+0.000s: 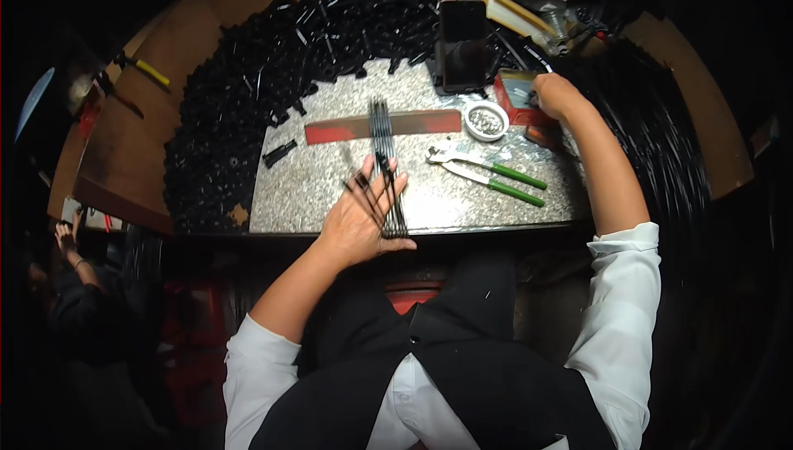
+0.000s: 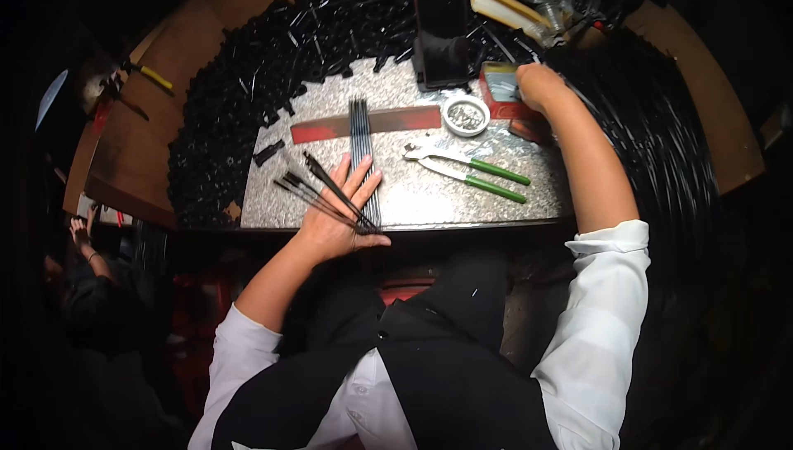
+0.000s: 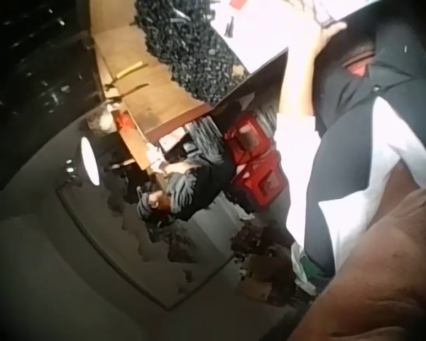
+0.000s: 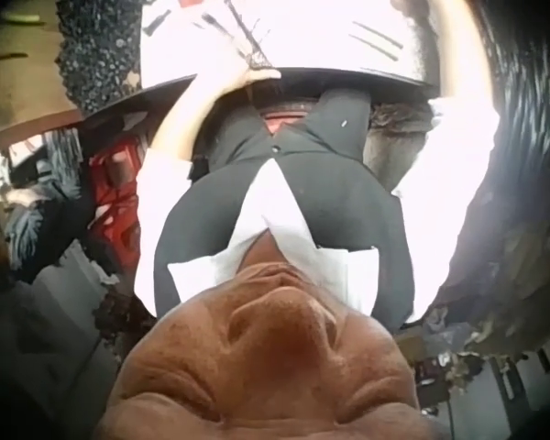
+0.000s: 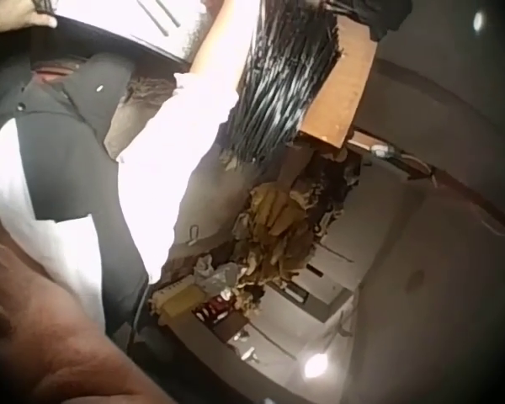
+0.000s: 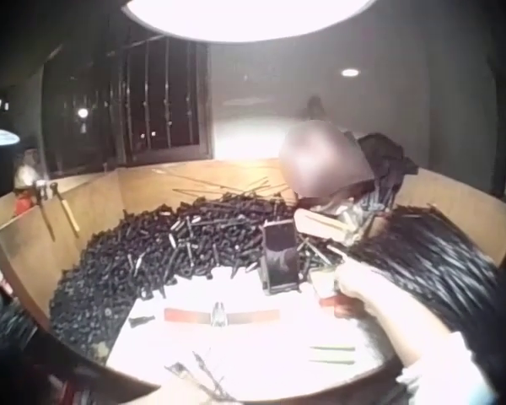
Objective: The worker is assembling electrical cable harnesses by measuring cables against a scale on the workbench, bundling them together, and attaching plastic connectors.
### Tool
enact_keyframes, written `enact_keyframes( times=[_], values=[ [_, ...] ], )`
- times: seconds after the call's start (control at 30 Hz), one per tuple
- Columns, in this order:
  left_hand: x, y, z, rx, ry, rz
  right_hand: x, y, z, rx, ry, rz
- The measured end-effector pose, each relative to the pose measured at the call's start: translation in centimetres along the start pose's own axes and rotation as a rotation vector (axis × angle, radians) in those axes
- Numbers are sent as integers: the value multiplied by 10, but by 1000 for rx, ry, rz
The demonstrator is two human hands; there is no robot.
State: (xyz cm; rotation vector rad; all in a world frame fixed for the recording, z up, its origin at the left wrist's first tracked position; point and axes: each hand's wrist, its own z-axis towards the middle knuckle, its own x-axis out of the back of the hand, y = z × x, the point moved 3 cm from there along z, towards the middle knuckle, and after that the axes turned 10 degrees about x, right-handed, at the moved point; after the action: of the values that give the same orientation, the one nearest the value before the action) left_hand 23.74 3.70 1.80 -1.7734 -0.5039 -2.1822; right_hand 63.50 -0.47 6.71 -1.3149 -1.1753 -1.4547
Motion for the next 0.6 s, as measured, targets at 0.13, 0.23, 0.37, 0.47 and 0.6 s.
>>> enact_keyframes(
  times=[0.13,0.23,0.37,0.47,0.6],
  values=[
    [-8,-10,1,5,12,-67,-12,-8,7,-20,13,-14],
    [-12,-16,1,6,11,-76,-20,-8,11,23,53,-41],
    [-11,-25,3,-16,37,-55,-24,-14,22,61,136,91],
    [-10,-25,1,0,27,-49,-18,-20,24,58,111,98],
    [-4,-18,-1,30,-7,-66,-14,-18,20,60,52,59]
  ],
)
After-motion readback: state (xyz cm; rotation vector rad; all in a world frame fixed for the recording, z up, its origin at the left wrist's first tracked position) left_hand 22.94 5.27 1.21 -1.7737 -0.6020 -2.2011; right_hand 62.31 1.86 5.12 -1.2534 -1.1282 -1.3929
